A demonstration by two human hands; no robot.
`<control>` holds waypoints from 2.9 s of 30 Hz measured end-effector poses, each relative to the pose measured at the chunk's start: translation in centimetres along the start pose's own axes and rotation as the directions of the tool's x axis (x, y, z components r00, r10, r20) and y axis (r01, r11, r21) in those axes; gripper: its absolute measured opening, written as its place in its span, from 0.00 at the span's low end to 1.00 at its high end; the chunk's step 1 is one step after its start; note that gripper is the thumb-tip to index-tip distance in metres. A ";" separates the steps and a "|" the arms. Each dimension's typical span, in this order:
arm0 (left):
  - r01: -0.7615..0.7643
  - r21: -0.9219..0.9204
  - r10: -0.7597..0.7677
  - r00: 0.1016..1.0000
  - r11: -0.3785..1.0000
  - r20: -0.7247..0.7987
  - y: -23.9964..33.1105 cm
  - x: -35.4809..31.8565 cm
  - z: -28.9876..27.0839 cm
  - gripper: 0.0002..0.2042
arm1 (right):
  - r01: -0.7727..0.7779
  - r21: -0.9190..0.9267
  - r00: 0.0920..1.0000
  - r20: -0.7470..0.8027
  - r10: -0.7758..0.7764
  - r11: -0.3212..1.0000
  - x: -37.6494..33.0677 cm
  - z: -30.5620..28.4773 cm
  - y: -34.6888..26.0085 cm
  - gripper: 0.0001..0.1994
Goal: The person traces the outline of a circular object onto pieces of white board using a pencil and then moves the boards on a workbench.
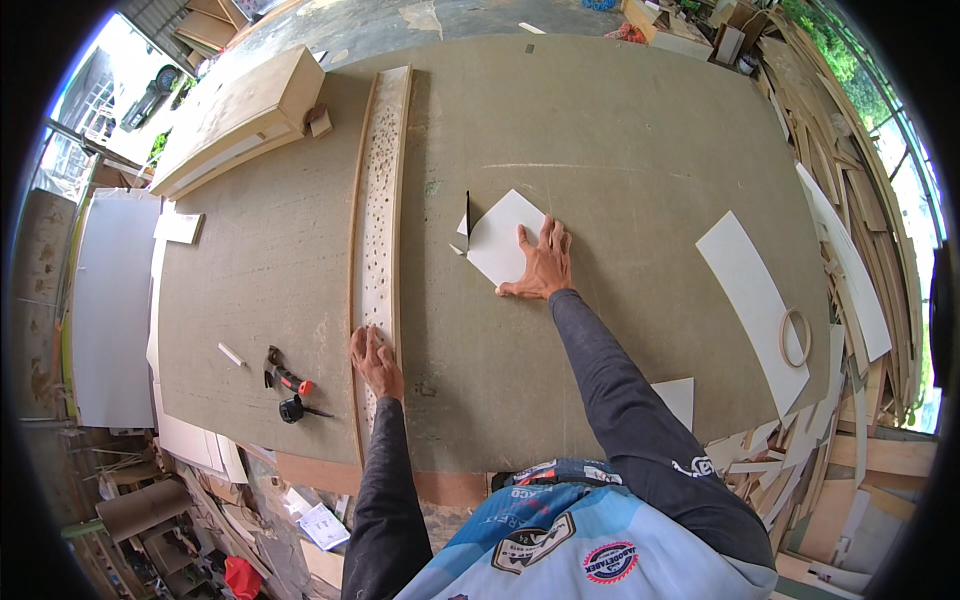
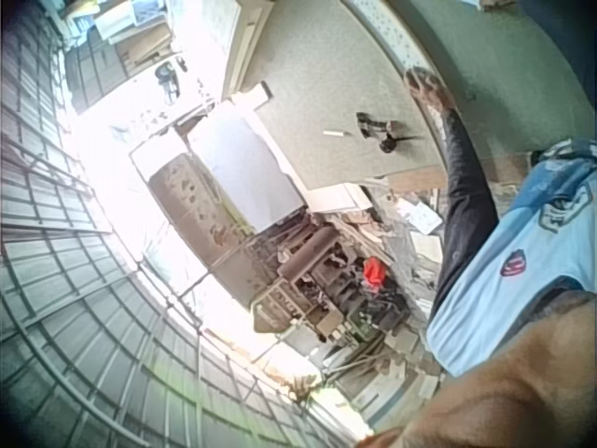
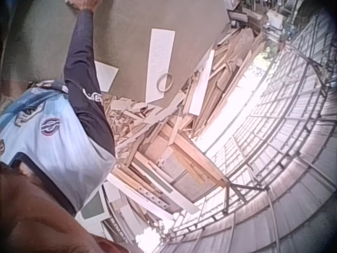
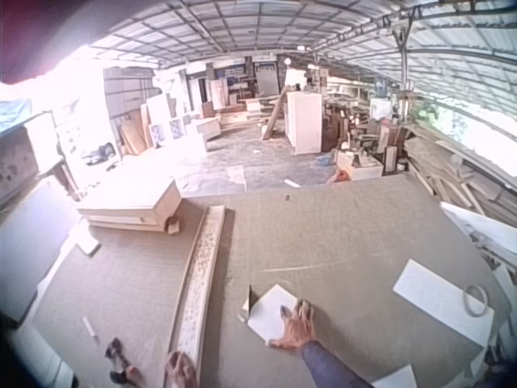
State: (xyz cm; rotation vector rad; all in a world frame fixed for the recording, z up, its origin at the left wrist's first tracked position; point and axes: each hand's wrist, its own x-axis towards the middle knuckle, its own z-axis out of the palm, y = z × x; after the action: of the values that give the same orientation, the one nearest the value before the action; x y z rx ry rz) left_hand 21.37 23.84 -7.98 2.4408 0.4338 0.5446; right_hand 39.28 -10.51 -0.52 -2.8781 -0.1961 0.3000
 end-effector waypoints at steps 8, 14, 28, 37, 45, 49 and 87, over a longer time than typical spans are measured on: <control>0.004 -0.004 -0.004 1.000 1.000 -0.007 0.2 0.1 -0.1 0.24 | -0.006 0.011 1.000 -0.014 0.006 1.000 0.0 0.1 -0.2 0.65; -0.005 0.006 0.005 1.000 1.000 -0.006 0.2 0.1 0.0 0.24 | -0.013 0.012 1.000 -0.029 0.013 1.000 -0.1 0.3 -0.1 0.65; -0.028 0.012 0.028 1.000 1.000 -0.013 0.5 0.2 -0.2 0.24 | -0.022 0.032 0.999 -0.035 0.024 0.999 -0.2 0.9 -0.2 0.65; -0.033 0.018 0.033 0.999 0.999 -0.017 0.3 0.2 -0.2 0.23 | -0.023 0.048 0.998 -0.050 0.025 0.999 -0.4 0.8 -0.5 0.64; -0.036 0.031 0.037 0.999 0.999 -0.010 0.4 0.1 -0.2 0.23 | -0.034 0.061 0.998 -0.052 0.037 0.998 -0.3 0.8 -0.5 0.64; -0.020 0.040 0.020 1.000 0.999 -0.013 0.2 0.1 -0.1 0.23 | -0.034 0.065 0.998 -0.048 0.037 0.997 -0.2 0.9 -0.5 0.65; -0.019 0.033 0.019 1.000 0.999 0.006 0.1 0.1 -0.1 0.24 | -0.091 0.067 0.995 -0.038 0.094 0.994 -0.5 0.7 -1.3 0.66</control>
State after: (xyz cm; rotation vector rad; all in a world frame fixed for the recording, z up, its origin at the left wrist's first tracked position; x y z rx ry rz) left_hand 21.44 23.85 -7.87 2.4801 0.4209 0.5421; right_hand 38.46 -9.21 -0.81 -2.8302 -0.0445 0.2582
